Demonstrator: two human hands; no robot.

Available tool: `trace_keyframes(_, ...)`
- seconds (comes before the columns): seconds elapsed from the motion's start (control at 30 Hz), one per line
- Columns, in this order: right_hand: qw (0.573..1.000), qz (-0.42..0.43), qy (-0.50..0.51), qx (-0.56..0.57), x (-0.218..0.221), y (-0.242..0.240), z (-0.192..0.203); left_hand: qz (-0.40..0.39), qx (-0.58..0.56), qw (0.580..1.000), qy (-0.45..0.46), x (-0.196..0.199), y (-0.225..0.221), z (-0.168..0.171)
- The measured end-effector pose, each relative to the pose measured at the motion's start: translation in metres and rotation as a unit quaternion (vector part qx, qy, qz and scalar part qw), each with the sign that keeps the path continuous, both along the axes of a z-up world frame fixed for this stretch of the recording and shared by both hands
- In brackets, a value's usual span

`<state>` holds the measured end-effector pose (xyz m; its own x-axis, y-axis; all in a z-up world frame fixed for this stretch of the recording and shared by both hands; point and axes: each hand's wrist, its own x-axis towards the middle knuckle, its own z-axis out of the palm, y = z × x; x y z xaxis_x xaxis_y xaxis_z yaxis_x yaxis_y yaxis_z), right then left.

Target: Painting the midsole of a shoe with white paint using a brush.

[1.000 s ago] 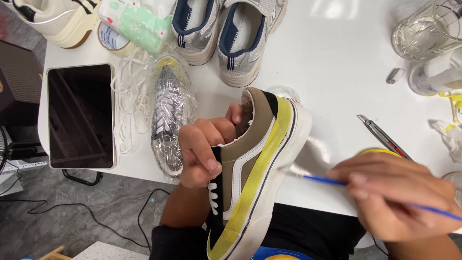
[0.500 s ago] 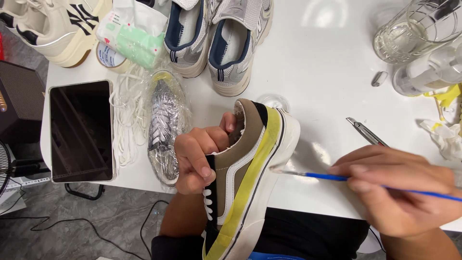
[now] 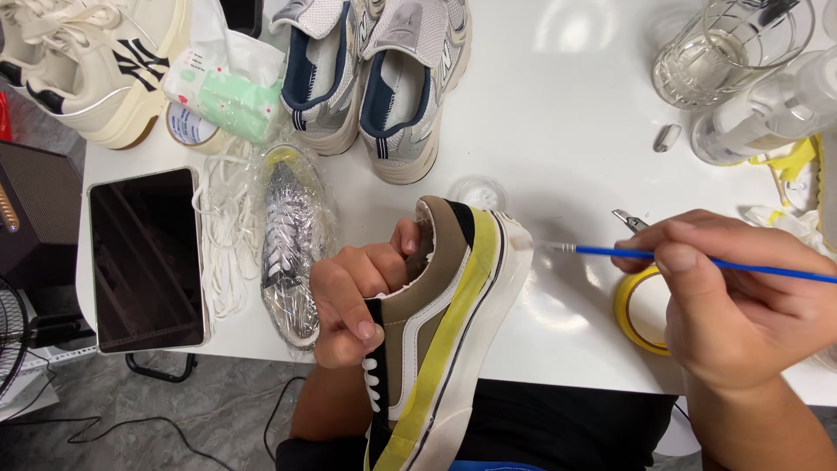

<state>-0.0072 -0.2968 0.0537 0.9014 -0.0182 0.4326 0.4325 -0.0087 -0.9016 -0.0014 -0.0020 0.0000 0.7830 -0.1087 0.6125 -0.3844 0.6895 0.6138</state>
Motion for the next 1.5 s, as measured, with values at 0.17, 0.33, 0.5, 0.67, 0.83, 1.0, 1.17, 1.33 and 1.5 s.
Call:
trace_keyframes(0.17, 0.999, 0.040, -0.006, -0.012, -0.003, -0.003, 0.000, -0.002, -0.005, 1.000, -0.006, 0.000, -0.001, 0.000)
trace_keyframes(0.33, 0.999, -0.005, 0.036, 0.006, 0.007, 0.004, 0.005, -0.009, -0.014, 1.000, -0.019, 0.001, -0.004, 0.006)
trace_keyframes(0.5, 0.998, -0.014, 0.046, 0.034, 0.015, 0.004, 0.004, -0.007, -0.012, 1.000, -0.010, -0.002, -0.007, 0.007)
trace_keyframes(0.67, 0.992, 0.044, 0.074, 0.097, 0.011, -0.003, 0.004, -0.009, -0.013, 1.000, -0.015, -0.001, -0.005, 0.004)
trace_keyframes(0.83, 0.991, 0.045, 0.093, 0.080, 0.020, 0.005, 0.003, -0.008, -0.015, 1.000, -0.010, -0.001, -0.006, 0.004)
trace_keyframes(1.0, 0.990, -0.018, 0.099, 0.094, 0.028, 0.008, 0.000, -0.020, -0.013, 0.999, -0.031, 0.001, -0.007, 0.007)
trace_keyframes(1.17, 0.991, 0.028, 0.034, 0.128, 0.014, 0.003, 0.005, 0.013, -0.066, 0.998, -0.015, -0.001, -0.011, 0.005)
trace_keyframes(1.33, 0.987, 0.140, 0.038, 0.064, 0.004, -0.002, -0.010, 0.021, -0.094, 0.995, -0.007, 0.000, -0.009, -0.003)
trace_keyframes(1.5, 0.990, 0.058, 0.060, 0.112, 0.020, 0.001, -0.019, 0.012, -0.117, 0.993, -0.009, 0.001, -0.013, -0.001)
